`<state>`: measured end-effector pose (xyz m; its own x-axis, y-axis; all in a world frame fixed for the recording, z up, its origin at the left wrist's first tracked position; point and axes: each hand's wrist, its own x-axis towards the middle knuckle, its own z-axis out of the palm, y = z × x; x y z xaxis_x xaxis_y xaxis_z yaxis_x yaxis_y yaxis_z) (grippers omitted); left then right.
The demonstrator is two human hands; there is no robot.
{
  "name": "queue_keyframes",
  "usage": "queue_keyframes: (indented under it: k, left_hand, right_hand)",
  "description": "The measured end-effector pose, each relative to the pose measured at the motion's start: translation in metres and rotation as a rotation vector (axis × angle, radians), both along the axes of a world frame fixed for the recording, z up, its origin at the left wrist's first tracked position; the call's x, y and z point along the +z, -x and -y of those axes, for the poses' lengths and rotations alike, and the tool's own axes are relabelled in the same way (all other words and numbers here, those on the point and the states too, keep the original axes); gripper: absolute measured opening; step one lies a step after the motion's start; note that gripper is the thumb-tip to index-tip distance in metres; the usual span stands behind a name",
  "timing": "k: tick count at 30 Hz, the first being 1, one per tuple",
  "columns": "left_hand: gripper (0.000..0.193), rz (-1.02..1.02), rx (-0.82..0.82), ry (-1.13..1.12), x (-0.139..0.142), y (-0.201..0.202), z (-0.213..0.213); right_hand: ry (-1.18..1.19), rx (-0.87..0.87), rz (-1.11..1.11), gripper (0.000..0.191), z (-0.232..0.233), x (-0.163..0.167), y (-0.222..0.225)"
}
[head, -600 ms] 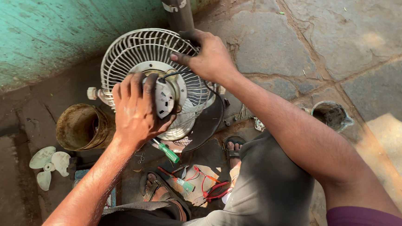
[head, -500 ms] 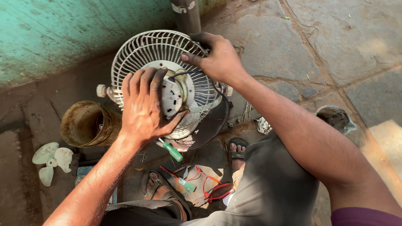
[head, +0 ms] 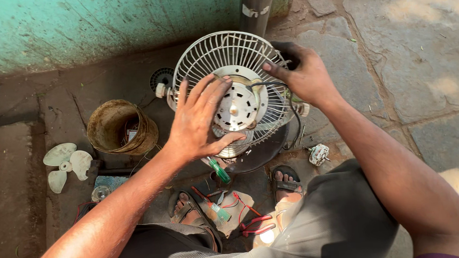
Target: The person disassembles a small electric fan, removes the motor housing, and uses pliers and a screwdriver to adjust internal components. They reassemble the fan and test the motor by hand.
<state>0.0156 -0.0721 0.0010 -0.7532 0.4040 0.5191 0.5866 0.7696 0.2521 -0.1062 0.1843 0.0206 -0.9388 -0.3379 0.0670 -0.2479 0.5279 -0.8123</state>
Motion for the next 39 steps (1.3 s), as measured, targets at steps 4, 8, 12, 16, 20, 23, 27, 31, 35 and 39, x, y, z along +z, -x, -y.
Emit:
queue_keyframes:
  k: [4,8,12,16,20,23,27,31,35,39]
  left_hand:
    - [0.099,-0.03,-0.035,-0.101,-0.003,0.002,0.001]
    - [0.092,0.005,-0.069,-0.193,-0.001,-0.005,0.002]
    - [0.09,0.031,-0.111,-0.324,-0.002,-0.004,0.005]
    - [0.089,0.026,-0.124,-0.308,-0.002,-0.002,0.006]
    - [0.09,0.003,-0.076,-0.274,0.0,-0.003,0.003]
    - [0.092,0.025,-0.056,-0.251,0.002,-0.004,0.001]
    - [0.09,0.065,-0.062,-0.258,0.005,-0.003,0.003]
    - [0.092,0.1,-0.089,-0.317,0.007,-0.006,0.002]
    - [0.091,0.134,-0.088,-0.328,0.008,-0.006,0.001]
    - [0.092,0.143,-0.082,-0.337,0.004,-0.003,0.003]
  right_hand:
    - [0.015,-0.002,0.032,0.059,0.008,0.0,-0.001]
    - [0.021,-0.031,0.089,0.058,0.012,0.001,-0.01]
    - [0.028,-0.039,0.12,0.056,0.013,-0.003,-0.009]
    - [0.031,-0.023,0.106,0.055,0.017,-0.006,-0.006]
    - [0.037,-0.035,0.128,0.058,0.017,-0.008,-0.007]
    - [0.068,-0.008,0.109,0.056,0.017,-0.011,-0.007]
    - [0.103,-0.005,0.127,0.054,0.015,-0.017,-0.004]
    - [0.054,-0.002,0.102,0.053,0.01,-0.02,-0.004]
    - [0.099,0.024,0.102,0.052,0.007,-0.022,-0.002]
    - [0.061,0.024,0.076,0.052,0.004,-0.025,0.001]
